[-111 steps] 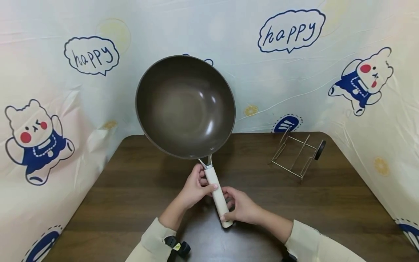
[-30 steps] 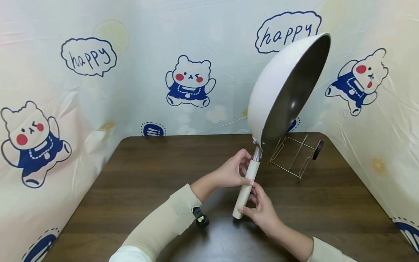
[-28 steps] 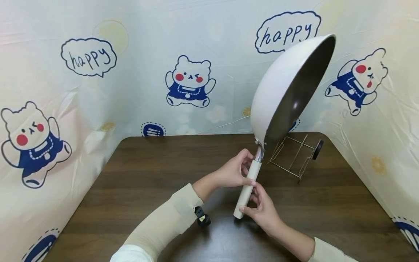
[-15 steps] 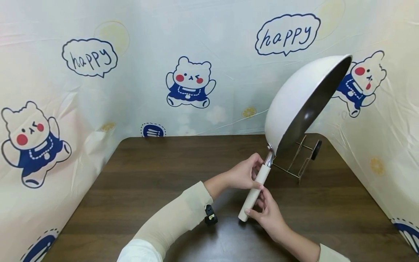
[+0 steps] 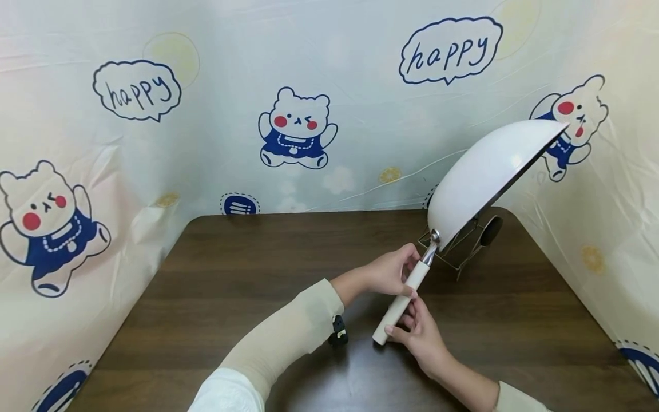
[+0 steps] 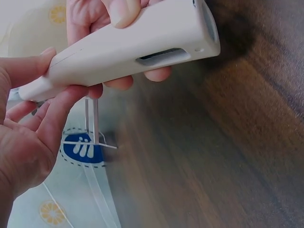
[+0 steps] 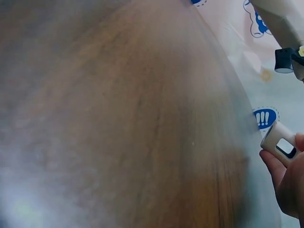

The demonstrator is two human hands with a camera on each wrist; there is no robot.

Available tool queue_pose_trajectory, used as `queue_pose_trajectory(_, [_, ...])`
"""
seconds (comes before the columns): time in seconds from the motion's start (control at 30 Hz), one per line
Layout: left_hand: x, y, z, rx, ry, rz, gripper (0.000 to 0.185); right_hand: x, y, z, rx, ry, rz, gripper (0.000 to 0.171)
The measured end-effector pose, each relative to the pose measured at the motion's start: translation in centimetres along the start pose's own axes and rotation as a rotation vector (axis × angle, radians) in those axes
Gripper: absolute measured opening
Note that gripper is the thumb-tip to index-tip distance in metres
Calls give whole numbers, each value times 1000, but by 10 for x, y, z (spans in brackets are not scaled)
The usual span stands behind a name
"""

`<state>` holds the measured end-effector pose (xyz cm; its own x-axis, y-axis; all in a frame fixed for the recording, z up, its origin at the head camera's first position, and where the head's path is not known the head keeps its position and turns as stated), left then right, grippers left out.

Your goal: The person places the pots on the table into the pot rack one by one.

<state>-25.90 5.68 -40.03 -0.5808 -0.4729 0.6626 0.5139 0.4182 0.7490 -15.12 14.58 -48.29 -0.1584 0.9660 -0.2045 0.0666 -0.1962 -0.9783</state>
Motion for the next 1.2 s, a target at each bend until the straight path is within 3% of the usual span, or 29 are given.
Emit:
queue_pose_trajectory(0.17, [0,-8,3,38,-18,9,58,-5,5,6,-16,-5,62,85])
queue_pose_trajectory(0.4, [-1,-23,2,123,-52,-102,57,-11,11,13,-25,3,54,78])
queue_pose_trajectory(0.87, [10,-35,6,192,-67,-263,56,-13,11,27,-14,67,27,70])
queue_pose_trajectory(1.03, [15,-40,5,213,-66,-348,49,-9,9,25,-52,89,10,66])
queue_pose_trajectory(1.2, [19,-44,2,205,-80,-357,38,-1,7,22,-68,109,-18,66])
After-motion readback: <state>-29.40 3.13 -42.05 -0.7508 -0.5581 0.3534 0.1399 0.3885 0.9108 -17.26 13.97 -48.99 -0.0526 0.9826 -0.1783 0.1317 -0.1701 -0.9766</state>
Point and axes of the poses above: each hand's wrist, its own z-axis towards the middle knuckle, its own x-axis out of the back of the hand, y = z × x, the point moved 3 cm from there along z, towards the middle knuckle, and after that the axes turned 2 degrees about -y, right-handed, at the moved point
